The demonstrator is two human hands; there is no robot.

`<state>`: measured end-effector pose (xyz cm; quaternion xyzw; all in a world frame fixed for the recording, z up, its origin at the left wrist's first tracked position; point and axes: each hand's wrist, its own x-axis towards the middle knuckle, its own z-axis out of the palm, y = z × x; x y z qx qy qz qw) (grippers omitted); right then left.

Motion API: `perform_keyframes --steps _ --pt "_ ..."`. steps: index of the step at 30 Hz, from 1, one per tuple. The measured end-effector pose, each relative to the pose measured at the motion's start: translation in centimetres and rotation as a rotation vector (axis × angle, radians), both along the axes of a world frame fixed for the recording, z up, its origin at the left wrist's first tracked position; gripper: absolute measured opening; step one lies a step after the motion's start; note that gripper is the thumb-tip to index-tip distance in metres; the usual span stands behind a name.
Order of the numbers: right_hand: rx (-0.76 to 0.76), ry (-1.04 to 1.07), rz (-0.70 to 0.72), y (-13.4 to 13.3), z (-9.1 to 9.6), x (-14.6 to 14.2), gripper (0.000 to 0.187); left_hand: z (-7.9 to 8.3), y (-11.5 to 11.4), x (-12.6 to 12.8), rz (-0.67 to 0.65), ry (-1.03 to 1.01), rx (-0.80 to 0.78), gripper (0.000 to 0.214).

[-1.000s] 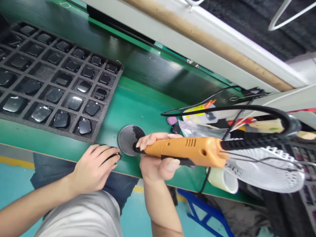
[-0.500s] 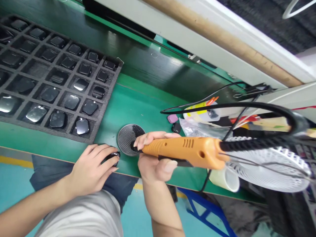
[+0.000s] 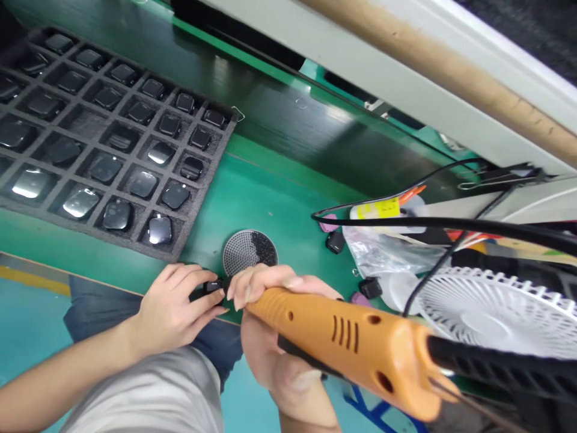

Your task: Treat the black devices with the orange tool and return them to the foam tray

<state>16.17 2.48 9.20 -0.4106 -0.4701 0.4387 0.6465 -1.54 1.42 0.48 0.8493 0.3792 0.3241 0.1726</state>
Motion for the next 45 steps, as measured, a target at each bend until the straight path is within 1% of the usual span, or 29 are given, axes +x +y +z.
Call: perform_keyframes --steps 5,10,12,17,21,26,31,33,35,37,39,40,41,43,45 --pt "-0.039 0.009 -0.006 -0.3 0.0 -0.1 0.05 0.0 0.1 0.2 0.001 0.004 -0.003 0.019" --pt "-0.019 0.011 0.001 -0.3 -0.3 -0.1 0.052 0.2 0.0 0.3 0.005 -0.001 0.002 0.018" --pt "-0.022 0.015 0.003 -0.3 -0.4 0.0 0.05 0.2 0.0 0.3 0.007 -0.005 0.002 0.017" --pt "-0.01 0.018 0.051 -0.4 -0.4 0.0 0.049 0.1 0.0 0.4 0.012 -0.016 0.005 0.016" --pt "-0.044 0.024 0.02 -0.5 -0.2 -0.5 0.047 0.1 0.0 0.4 0.007 -0.013 -0.009 0.016" --pt "-0.026 0.003 0.047 -0.3 -0.7 -0.6 0.051 0.1 0.0 0.3 0.008 -0.012 -0.008 0.017" --pt "0.039 0.024 0.07 0.8 -1.2 -0.2 0.053 0.1 0.1 0.3 0.007 0.008 -0.011 0.018" --pt "0.062 0.037 0.032 1.5 -1.2 0.2 0.05 0.2 0.1 0.2 0.016 0.032 -0.007 0.02" --pt "0.098 0.063 -0.068 2.3 -1.3 0.7 0.047 0.3 0.2 -0.1 -0.002 0.062 -0.003 0.024" --pt "0.139 0.091 -0.176 3.0 -1.5 1.2 0.044 0.4 0.2 -0.4 -0.074 0.085 -0.002 0.025" --pt "0.152 0.098 -0.224 3.6 -1.8 1.4 0.043 0.3 0.3 -0.5 -0.151 0.088 -0.009 0.027" --pt "0.15 0.097 -0.232 3.8 -2.0 1.4 0.043 0.3 0.3 -0.5 -0.16 0.086 -0.014 0.027" --pt "0.145 0.096 -0.237 3.9 -2.2 1.4 0.043 0.2 0.3 -0.5 -0.143 0.084 -0.017 0.025" --pt "0.131 0.09 -0.239 4.0 -2.4 1.3 0.045 0.1 0.2 -0.2 -0.066 0.087 -0.013 0.021" --pt "0.115 0.08 -0.238 3.9 -2.4 1.2 0.047 0.1 0.1 0.0 -0.012 0.098 -0.001 0.023"
